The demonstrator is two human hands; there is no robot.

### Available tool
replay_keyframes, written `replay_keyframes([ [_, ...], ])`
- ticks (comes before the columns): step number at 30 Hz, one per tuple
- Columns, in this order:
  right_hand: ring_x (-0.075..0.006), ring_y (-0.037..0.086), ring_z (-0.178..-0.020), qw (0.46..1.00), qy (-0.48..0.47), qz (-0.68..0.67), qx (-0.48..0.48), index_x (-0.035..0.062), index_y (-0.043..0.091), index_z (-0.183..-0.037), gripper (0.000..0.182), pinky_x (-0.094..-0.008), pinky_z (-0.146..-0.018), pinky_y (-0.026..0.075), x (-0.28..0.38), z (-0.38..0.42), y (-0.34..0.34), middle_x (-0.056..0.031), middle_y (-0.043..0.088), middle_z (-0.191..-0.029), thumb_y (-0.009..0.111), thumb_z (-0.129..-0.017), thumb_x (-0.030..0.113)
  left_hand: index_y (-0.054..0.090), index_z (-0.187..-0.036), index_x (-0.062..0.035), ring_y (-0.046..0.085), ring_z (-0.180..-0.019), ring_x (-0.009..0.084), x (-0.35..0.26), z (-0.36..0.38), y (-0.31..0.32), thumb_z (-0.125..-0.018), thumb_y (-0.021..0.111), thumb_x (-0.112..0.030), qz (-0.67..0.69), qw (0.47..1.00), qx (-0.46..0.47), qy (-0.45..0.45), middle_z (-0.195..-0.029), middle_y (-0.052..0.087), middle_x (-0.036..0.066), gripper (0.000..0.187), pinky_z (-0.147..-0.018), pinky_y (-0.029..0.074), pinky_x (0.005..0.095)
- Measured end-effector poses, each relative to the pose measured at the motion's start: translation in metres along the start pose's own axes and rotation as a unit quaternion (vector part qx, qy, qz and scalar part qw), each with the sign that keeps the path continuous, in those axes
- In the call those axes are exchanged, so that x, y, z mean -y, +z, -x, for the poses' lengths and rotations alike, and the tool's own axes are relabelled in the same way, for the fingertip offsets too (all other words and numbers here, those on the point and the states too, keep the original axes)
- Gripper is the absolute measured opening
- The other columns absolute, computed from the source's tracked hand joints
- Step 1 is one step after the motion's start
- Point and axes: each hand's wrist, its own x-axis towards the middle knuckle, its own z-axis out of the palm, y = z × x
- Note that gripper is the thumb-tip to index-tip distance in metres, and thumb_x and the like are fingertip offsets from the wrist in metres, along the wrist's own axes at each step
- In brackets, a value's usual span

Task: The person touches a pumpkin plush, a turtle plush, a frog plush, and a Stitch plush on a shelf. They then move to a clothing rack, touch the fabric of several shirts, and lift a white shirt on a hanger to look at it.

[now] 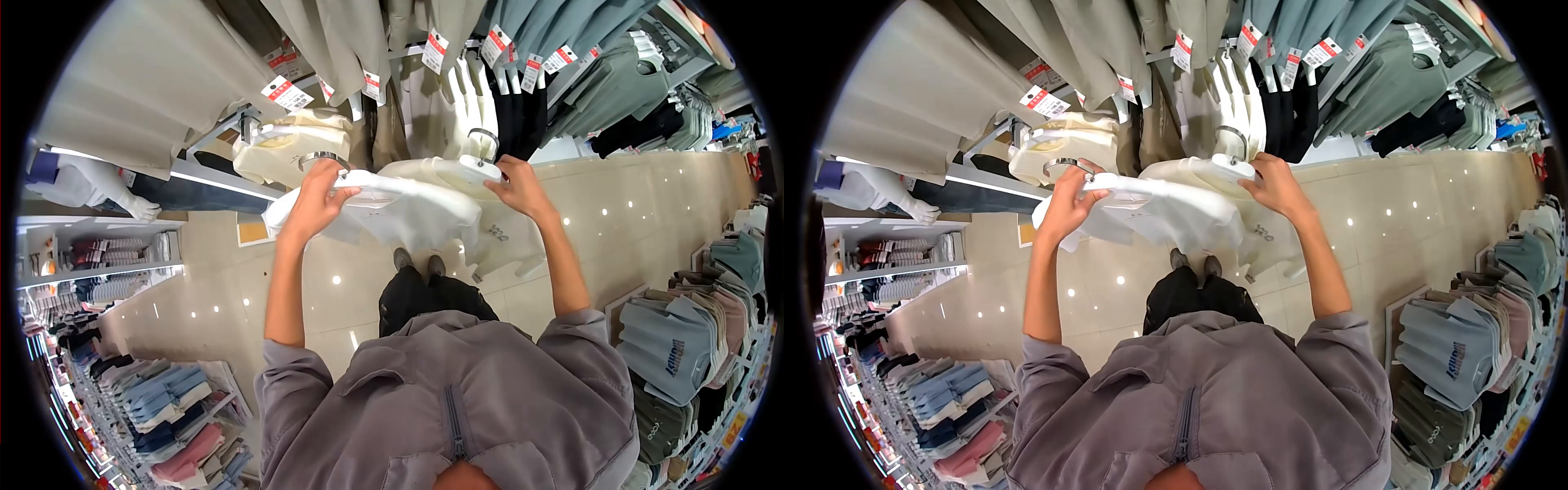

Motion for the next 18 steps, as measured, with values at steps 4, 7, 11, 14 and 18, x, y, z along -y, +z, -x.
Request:
replay_keyframes([
  [4, -0.0331, 0.053, -0.065, 0.996, 0.059, 0.067, -0.016, -0.0081, 0.063, -0.079, 0.026, -0.0394, -0.062, 0.043, -0.031, -0.016, 0.026, -0.0172, 0.054, -0.073, 0.074, -0.073, 0.015, 0.060, -0.097, 0.0048, 0.053, -0.082, 0.0309, 0.021, 0.000, -0.004, -0.079, 0.072, -0.013, -0.017, 1.000, 0.023, -0.012, -0.089, 0.056, 0.014, 0.028, -0.068, 0.045, 0.0366],
  [7, -0.0373, 0.057, -0.068, 0.990, 0.106, 0.093, -0.029, -0.0089, 0.063, -0.074, 0.029, -0.0422, -0.065, 0.046, -0.042, -0.022, 0.047, -0.0212, 0.058, -0.074, 0.073, -0.072, 0.018, 0.061, -0.095, 0.0047, 0.054, -0.081, 0.0297, 0.021, 0.002, -0.009, -0.079, 0.072, -0.013, -0.056, 0.997, 0.014, -0.044, -0.088, 0.057, 0.014, 0.026, -0.064, 0.045, 0.0358],
  [11, -0.0400, 0.062, -0.072, 0.976, 0.151, 0.128, -0.087, -0.0093, 0.064, -0.071, 0.033, -0.0448, -0.069, 0.050, -0.044, -0.037, 0.080, -0.0260, 0.062, -0.078, 0.071, -0.072, 0.023, 0.058, -0.087, 0.0056, 0.055, -0.084, 0.0321, 0.037, 0.006, -0.008, -0.078, 0.071, -0.007, -0.014, 0.997, 0.026, -0.074, -0.093, 0.060, 0.014, 0.021, -0.067, 0.045, 0.0374],
  [14, -0.0405, 0.061, -0.067, 0.969, 0.171, 0.131, -0.117, -0.0082, 0.064, -0.070, 0.036, -0.0453, -0.065, 0.050, -0.058, -0.058, 0.107, -0.0246, 0.061, -0.074, 0.070, -0.073, 0.027, 0.058, -0.086, 0.0054, 0.055, -0.090, 0.0335, 0.040, 0.005, -0.012, -0.076, 0.070, -0.003, 0.023, 0.998, 0.025, -0.054, -0.097, 0.062, 0.013, 0.018, -0.076, 0.044, 0.0382],
  [18, -0.0398, 0.062, -0.066, 0.958, 0.163, 0.156, -0.180, -0.0074, 0.065, -0.071, 0.038, -0.0456, -0.065, 0.050, -0.057, -0.091, 0.123, -0.0238, 0.062, -0.071, 0.069, -0.074, 0.030, 0.061, -0.089, 0.0060, 0.055, -0.096, 0.0335, 0.034, -0.001, -0.022, -0.074, 0.070, -0.001, -0.009, 0.999, 0.033, -0.013, -0.098, 0.062, 0.014, 0.019, -0.084, 0.043, 0.0380],
])
